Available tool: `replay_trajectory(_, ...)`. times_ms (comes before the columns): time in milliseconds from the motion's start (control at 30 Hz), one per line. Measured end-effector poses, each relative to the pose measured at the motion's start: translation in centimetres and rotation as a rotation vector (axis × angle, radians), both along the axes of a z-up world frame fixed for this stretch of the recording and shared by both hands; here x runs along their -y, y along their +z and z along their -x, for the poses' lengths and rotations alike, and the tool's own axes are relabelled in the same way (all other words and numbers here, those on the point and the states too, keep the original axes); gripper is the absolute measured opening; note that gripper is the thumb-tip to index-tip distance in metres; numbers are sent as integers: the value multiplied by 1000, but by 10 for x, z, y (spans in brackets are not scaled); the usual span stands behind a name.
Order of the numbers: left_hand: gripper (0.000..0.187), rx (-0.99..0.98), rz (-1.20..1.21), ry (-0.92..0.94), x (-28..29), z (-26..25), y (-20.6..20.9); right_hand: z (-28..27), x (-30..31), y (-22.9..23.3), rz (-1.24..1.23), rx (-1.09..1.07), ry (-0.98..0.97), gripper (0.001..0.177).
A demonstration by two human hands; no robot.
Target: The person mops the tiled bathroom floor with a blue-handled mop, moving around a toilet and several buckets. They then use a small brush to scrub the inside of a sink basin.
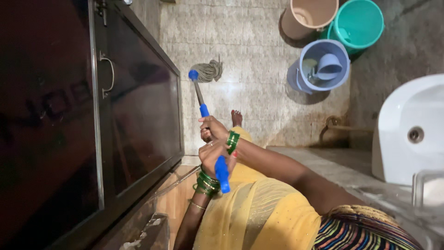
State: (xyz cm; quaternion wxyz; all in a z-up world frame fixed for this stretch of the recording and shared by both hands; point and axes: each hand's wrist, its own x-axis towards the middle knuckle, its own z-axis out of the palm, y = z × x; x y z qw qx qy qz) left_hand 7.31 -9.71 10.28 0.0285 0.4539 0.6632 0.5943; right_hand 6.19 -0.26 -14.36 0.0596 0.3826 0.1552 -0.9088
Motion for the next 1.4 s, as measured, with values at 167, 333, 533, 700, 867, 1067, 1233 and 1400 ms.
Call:
replay_trajectory(167, 25, -25, -16, 28, -27, 35, -36, 49, -35, -35, -24, -7, 0, 34)
replay_trajectory(333, 25, 38, 123, 70, -72, 74, -57, 103, -93, -56, -88, -13, 66, 34)
replay_trajectory(533, 24, 85, 224, 171, -149, 128, -104, 191, -186, -87, -269, 0, 230, 29)
replay_trajectory(700, 20, 82, 184, 226, -204, 165, -140, 247, -253, -91, -230, -65, 197, 33)
replay_trajectory(867, 24, -25, 248, 234, -214, 157, -163, 238, -267, -91, -213, -59, 218, 36)
replay_trajectory(1067, 26, -171, 461, 130, -185, 116, -180, 178, -236, -98, -171, -34, 207, 37)
replay_trajectory(1233, 12, -300, 380, 132, -152, 99, -155, 143, -203, -91, -96, -72, 129, 36)
replay_trajectory(1400, 16, -296, 346, 74, -112, 84, -104, 113, -166, -73, -72, -78, 30, 40)
